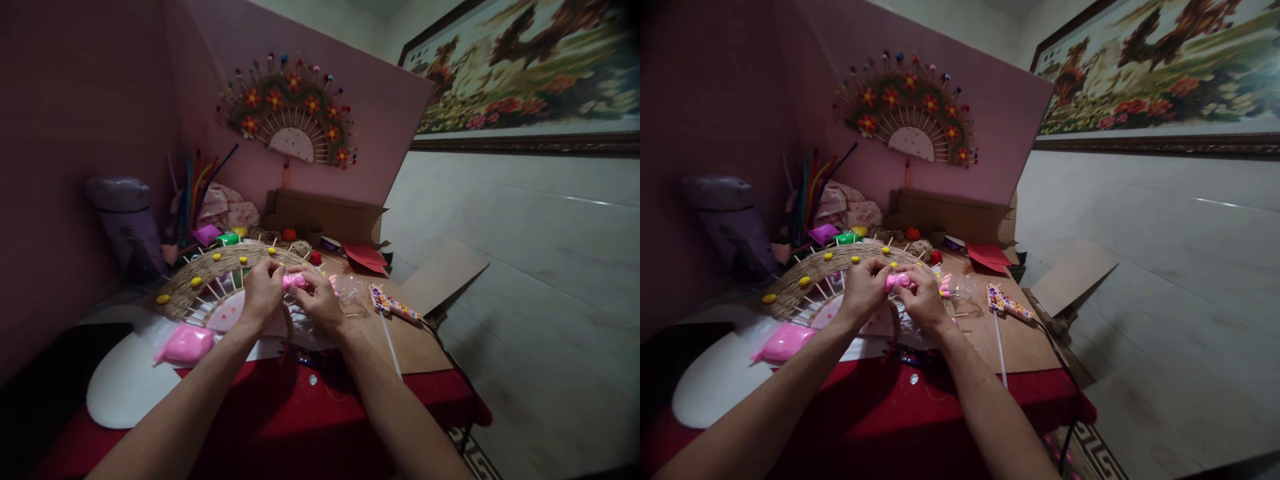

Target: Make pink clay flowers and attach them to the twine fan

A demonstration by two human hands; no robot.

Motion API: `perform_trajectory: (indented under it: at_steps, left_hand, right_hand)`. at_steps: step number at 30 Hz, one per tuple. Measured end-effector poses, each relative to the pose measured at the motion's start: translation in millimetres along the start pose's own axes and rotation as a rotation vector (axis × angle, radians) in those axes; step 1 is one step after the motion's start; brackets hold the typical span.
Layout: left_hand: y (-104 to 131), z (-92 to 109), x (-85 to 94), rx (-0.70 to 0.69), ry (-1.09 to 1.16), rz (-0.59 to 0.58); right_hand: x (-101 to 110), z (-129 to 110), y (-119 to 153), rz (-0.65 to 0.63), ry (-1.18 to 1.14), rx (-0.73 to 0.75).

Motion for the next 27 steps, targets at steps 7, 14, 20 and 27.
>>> perform_trajectory:
  at_steps: [7, 14, 20, 27]
  left_hand:
    - [-4.3, -11.3, -5.7, 0.301, 0.348, -0.165]
    - [-11.0, -8.6, 4.5, 0.155, 0.269, -0.005]
    - [11.6, 24.0, -5.3, -0.416, 0.006, -0.068]
    - [32.0, 27.3, -20.1, -0.619, -0.324, -0.040]
  right_hand:
    - [14.1, 7.1, -2.0, 0.136, -0.222, -0.116]
    - [17.7, 15.8, -2.7, 0.328, -0.507, -0.318]
    - [18.6, 19.4, -2.5, 0.428, -0.565, -0.328]
    - [10.1, 23.1, 1.7, 0.441, -0.560, -0.223]
Point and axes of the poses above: each hand's wrist, its own y-axis away from the middle knuckle, its own x-axis out of the back of the hand, z = x × y, the point moved 5 cm from there along -y, towards the middle knuckle, and after that the axes turned 9 degrees about -y, right-handed, at the moved point
